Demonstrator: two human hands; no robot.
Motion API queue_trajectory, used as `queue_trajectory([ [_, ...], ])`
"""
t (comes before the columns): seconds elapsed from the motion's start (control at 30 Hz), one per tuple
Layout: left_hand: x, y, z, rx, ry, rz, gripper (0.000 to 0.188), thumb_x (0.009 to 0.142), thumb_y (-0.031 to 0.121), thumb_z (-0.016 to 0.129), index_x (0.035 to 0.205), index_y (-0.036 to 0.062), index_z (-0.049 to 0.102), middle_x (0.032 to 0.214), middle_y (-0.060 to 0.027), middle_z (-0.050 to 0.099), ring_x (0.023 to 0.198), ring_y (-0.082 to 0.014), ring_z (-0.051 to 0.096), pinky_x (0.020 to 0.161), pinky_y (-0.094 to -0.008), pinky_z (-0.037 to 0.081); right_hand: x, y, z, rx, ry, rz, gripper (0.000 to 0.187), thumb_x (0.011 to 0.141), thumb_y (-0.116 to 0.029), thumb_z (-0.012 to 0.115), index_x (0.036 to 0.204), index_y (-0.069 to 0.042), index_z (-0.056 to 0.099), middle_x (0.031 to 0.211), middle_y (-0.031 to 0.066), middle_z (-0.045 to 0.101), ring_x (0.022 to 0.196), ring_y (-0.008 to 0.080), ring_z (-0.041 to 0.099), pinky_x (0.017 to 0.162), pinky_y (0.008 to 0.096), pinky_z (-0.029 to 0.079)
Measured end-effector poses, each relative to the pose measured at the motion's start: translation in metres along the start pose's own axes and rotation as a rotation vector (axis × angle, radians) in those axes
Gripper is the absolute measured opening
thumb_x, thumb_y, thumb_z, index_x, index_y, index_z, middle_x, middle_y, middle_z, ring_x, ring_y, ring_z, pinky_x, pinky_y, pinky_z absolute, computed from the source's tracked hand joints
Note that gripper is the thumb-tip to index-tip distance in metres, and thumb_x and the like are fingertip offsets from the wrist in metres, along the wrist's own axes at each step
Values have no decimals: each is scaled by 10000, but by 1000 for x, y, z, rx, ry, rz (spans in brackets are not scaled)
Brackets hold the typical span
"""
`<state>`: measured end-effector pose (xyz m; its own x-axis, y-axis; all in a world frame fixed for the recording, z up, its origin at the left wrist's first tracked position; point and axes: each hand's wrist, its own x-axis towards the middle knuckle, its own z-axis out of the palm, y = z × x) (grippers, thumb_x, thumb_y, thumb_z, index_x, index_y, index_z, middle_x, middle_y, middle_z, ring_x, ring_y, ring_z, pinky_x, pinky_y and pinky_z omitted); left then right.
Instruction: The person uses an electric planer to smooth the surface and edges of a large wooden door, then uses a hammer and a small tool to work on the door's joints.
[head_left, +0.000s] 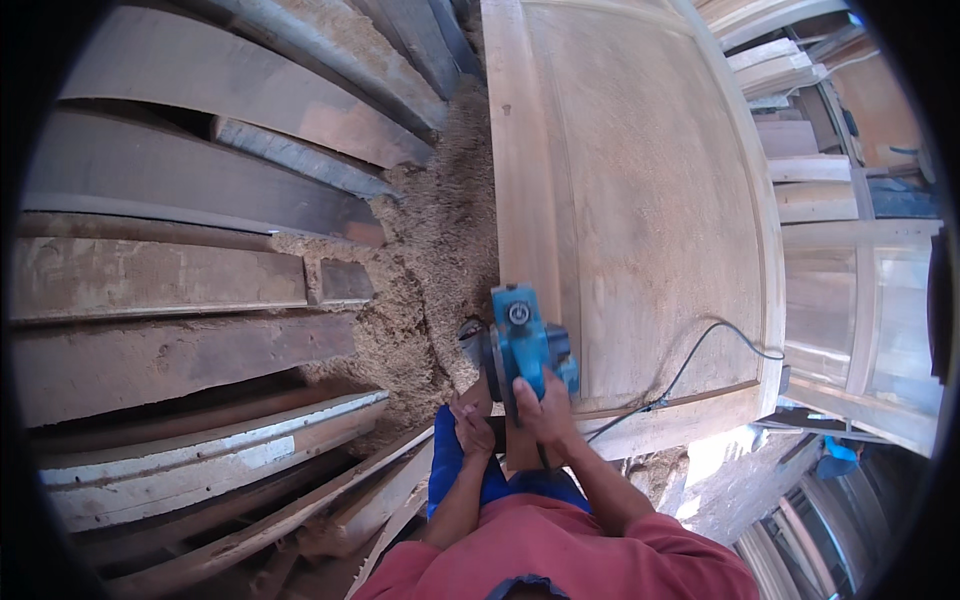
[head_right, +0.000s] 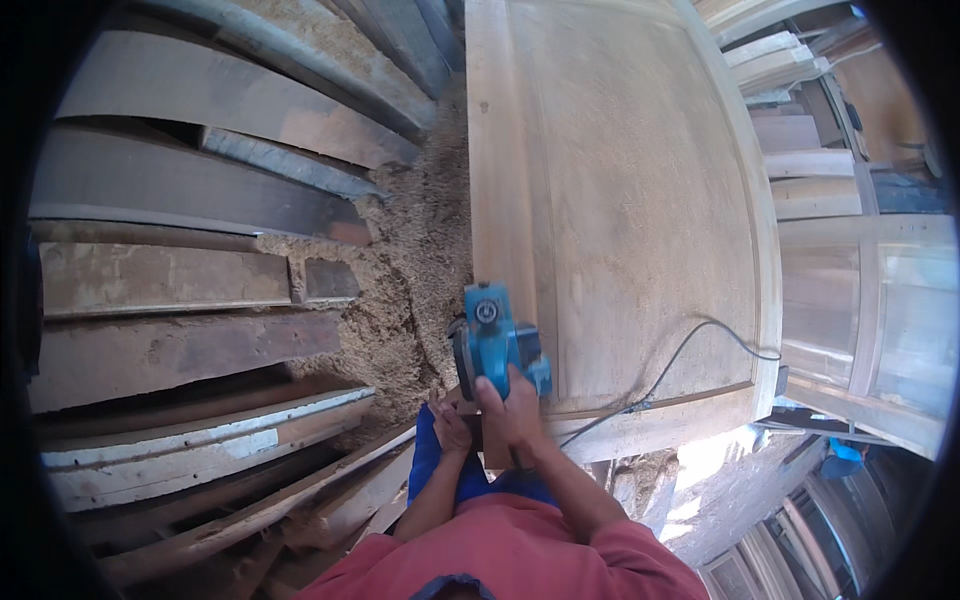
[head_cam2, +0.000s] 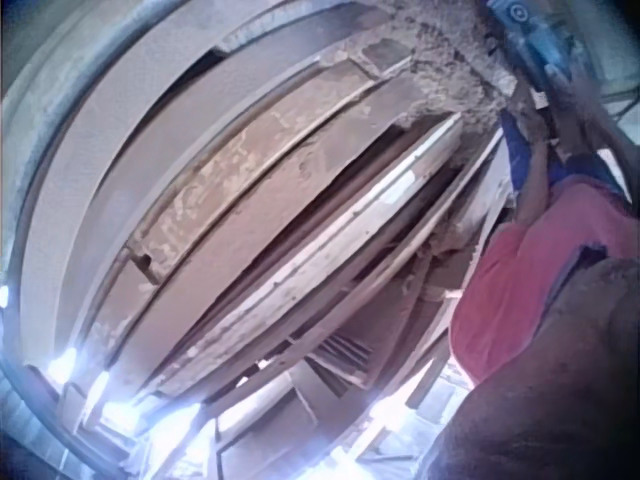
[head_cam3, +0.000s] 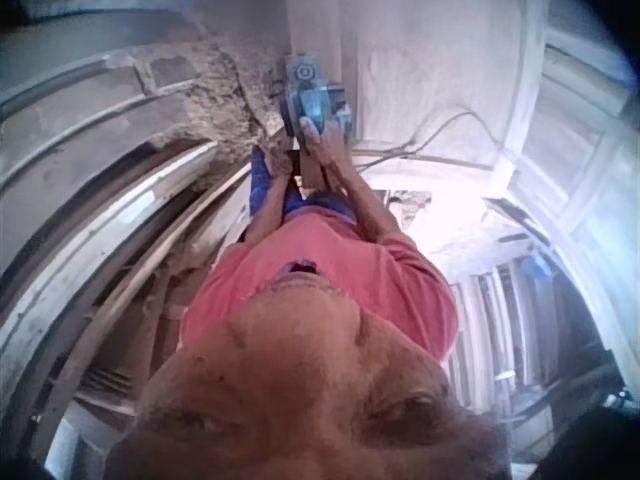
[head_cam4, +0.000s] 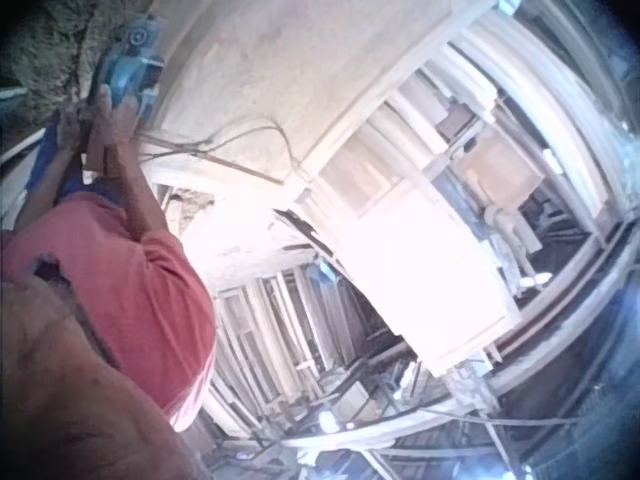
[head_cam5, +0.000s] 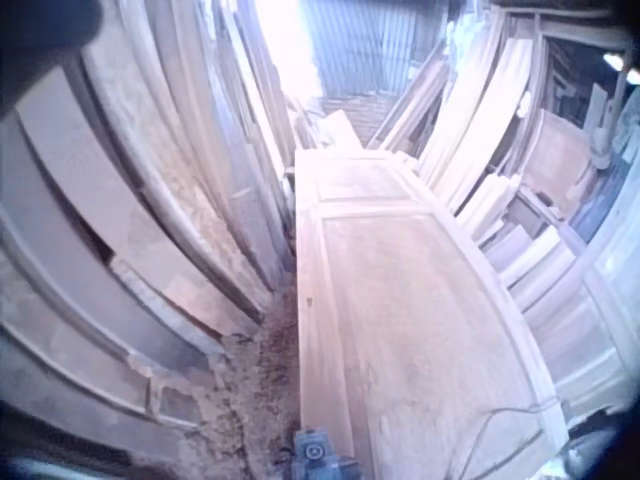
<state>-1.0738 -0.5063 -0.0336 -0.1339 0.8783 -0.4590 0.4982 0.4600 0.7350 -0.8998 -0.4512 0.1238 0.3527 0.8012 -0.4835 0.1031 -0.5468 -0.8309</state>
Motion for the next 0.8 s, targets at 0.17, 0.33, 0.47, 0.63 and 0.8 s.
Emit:
queue_trajectory([
  [0.17,4,-14,4,134,0,98,474,1043,232,403,1422,-52,384,1104,-350,625,962,-500,640,839,-498,516,119,-34,4,21,83,-87,469,961,-415,605,1015,50,630,833,234,678,797,383,675,737,448,514],
  [0.33,5,-3,0,265,-84,118,419,1018,190,446,1331,-88,461,1091,-366,603,906,-506,615,839,-531,488,256,-105,-9,111,70,-138,474,977,-445,595,835,5,637,632,74,609,568,172,598,561,384,491],
  [0.47,2,-22,1,497,-42,372,365,1013,205,458,1226,-80,538,1071,-363,613,900,-499,617,821,-529,495,359,-170,-10,127,104,-217,531,999,-476,569,727,-23,623,581,69,583,459,156,549,437,337,451],
  [0.63,10,5,-3,356,-75,337,386,1001,214,475,1242,-79,550,989,-324,658,903,-493,633,827,-534,507,477,-228,-29,146,139,-183,508,985,-479,602,734,-37,586,614,54,553,456,150,522,414,323,426],
  [0.8,14,9,-5,241,-233,35,379,1006,223,467,1248,-54,560,1005,-318,670,958,-495,643,854,-535,510,474,-220,-25,204,58,-182,510,973,-492,616,733,-43,586,620,57,563,461,153,528,416,330,428],
])
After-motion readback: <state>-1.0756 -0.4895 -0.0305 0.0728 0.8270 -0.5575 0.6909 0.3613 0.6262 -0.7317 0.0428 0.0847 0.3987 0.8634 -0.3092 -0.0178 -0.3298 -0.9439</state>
